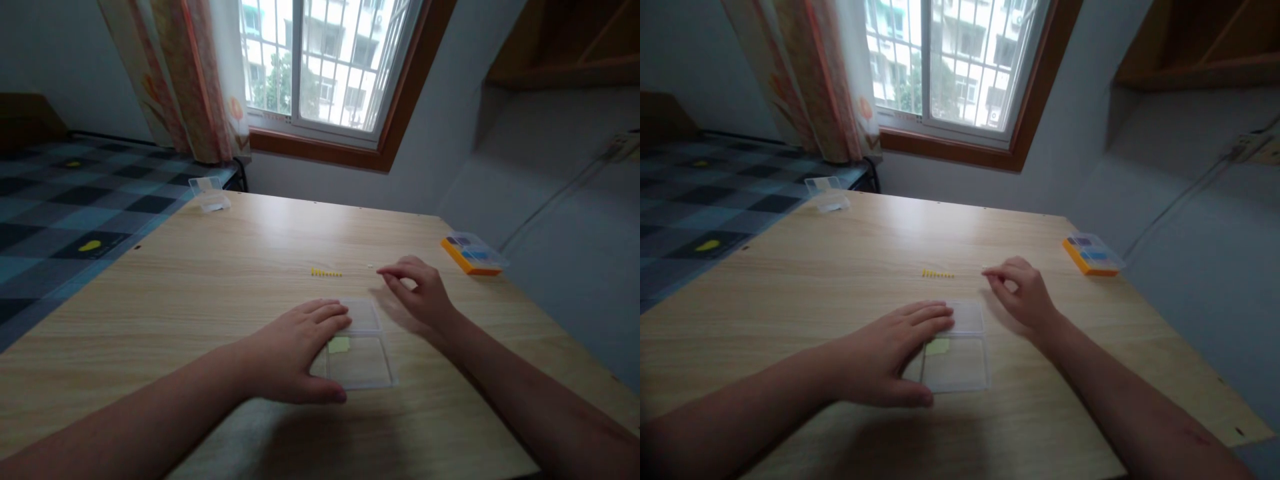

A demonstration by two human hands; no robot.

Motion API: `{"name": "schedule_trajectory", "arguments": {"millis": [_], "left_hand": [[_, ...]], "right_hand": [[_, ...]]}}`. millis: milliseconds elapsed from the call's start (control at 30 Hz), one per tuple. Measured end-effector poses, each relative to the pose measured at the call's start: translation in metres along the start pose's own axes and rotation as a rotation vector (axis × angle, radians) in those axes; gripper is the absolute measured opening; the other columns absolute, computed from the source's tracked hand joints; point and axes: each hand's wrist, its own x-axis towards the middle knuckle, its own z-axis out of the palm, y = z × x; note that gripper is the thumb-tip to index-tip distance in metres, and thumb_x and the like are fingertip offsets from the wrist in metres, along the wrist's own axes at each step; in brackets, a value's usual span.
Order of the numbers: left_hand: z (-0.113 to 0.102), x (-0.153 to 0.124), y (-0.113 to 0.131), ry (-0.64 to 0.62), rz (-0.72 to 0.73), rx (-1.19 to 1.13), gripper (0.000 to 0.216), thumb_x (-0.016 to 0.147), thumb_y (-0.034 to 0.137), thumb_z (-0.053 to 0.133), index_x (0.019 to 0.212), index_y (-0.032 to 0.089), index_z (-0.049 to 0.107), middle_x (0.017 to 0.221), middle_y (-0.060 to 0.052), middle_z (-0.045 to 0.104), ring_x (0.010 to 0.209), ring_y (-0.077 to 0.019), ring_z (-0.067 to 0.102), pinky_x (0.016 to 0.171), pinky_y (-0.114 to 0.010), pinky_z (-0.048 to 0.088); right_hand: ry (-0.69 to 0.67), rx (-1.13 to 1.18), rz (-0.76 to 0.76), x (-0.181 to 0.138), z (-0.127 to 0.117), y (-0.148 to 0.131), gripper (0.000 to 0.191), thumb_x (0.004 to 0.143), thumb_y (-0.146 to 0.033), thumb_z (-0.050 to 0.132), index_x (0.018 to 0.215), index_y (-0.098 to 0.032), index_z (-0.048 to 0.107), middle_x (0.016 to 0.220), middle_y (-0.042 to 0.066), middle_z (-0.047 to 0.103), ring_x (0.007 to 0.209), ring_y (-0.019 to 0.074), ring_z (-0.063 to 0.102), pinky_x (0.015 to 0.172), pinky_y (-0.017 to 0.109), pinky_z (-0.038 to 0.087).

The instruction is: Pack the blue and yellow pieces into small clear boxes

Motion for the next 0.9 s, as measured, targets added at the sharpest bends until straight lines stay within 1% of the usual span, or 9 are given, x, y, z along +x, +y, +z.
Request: {"name": "schedule_trajectory", "arguments": {"millis": [67,100,233,333,467,633,700,800,900], "left_hand": [[0.0,0.0,0.0,-0.008,-0.004,-0.004,0.096,0.075,0.066,0.078,0.149,0.012,0.049,0.157,-0.021,0.045,0.146,-0.04,0.04,0.121,-0.056,0.034],[0.0,-0.001,0.0,-0.009,-0.005,-0.005,0.096,0.075,0.066,0.078,0.149,0.012,0.049,0.157,-0.021,0.044,0.146,-0.04,0.04,0.121,-0.056,0.033],[0.002,-0.002,-0.002,0.003,0.002,-0.006,0.096,0.076,0.068,0.076,0.15,0.013,0.048,0.158,-0.02,0.044,0.147,-0.0397,0.039,0.122,-0.055,0.032],[0.003,-0.002,-0.003,0.005,0.002,-0.003,0.097,0.076,0.069,0.076,0.15,0.013,0.048,0.157,-0.02,0.044,0.147,-0.0396,0.039,0.122,-0.054,0.032],[0.001,-0.001,-0.001,0.003,0.001,-0.012,0.095,0.076,0.068,0.075,0.149,0.012,0.048,0.156,-0.021,0.046,0.146,-0.0404,0.04,0.121,-0.056,0.033],[0.0,-0.001,-0.001,0.026,0.007,-0.031,0.094,0.075,0.068,0.076,0.148,0.016,0.05,0.156,-0.02,0.047,0.145,-0.0407,0.041,0.12,-0.056,0.034],[0.001,-0.001,-0.002,0.031,0.015,-0.03,0.094,0.075,0.069,0.076,0.148,0.015,0.05,0.155,-0.02,0.048,0.145,-0.041,0.042,0.12,-0.056,0.034],[0.003,-0.002,-0.003,0.023,0.013,-0.023,0.095,0.076,0.068,0.076,0.149,0.013,0.049,0.156,-0.021,0.046,0.145,-0.0412,0.041,0.12,-0.057,0.033],[0.003,-0.002,-0.003,0.02,0.009,-0.024,0.096,0.076,0.069,0.075,0.149,0.012,0.049,0.156,-0.022,0.045,0.146,-0.0415,0.04,0.12,-0.057,0.033]], "right_hand": [[0.042,-0.106,0.149,0.001,0.005,0.026,0.022,0.093,-0.024,0.057,0.105,-0.021,0.075,0.091,0.008,0.07,0.086,0.0217,0.063,0.08,0.038,0.051],[0.039,-0.13,0.185,0.001,0.008,0.037,0.026,0.092,-0.024,0.057,0.111,-0.019,0.074,0.096,0.009,0.071,0.088,0.0229,0.063,0.082,0.039,0.052],[-0.049,-0.161,0.19,0.001,0.02,0.059,0.037,0.089,-0.025,0.058,0.122,-0.017,0.072,0.109,0.012,0.071,0.102,0.0268,0.065,0.093,0.044,0.052],[-0.115,-0.186,0.161,0.0,0.025,0.061,0.035,0.091,-0.028,0.057,0.12,-0.02,0.074,0.117,0.012,0.069,0.111,0.0277,0.062,0.101,0.046,0.049],[-0.153,-0.227,0.131,0.0,0.026,0.057,0.031,0.093,-0.028,0.058,0.116,-0.02,0.076,0.123,0.014,0.067,0.115,0.0291,0.06,0.103,0.049,0.047],[-0.148,-0.26,0.094,0.002,0.022,0.051,0.018,0.092,-0.028,0.062,0.095,-0.023,0.08,0.115,0.012,0.068,0.11,0.0278,0.061,0.101,0.049,0.047],[-0.137,-0.278,0.095,0.002,0.022,0.05,0.018,0.091,-0.028,0.063,0.099,-0.023,0.079,0.114,0.012,0.068,0.11,0.0282,0.061,0.101,0.05,0.046],[-0.133,-0.309,0.106,0.001,0.023,0.05,0.027,0.091,-0.029,0.063,0.113,-0.021,0.078,0.128,0.015,0.064,0.118,0.0319,0.057,0.105,0.054,0.044],[-0.148,-0.335,0.115,-0.001,0.026,0.052,0.026,0.091,-0.029,0.063,0.11,-0.022,0.079,0.139,0.015,0.059,0.127,0.0338,0.052,0.108,0.055,0.041]]}}
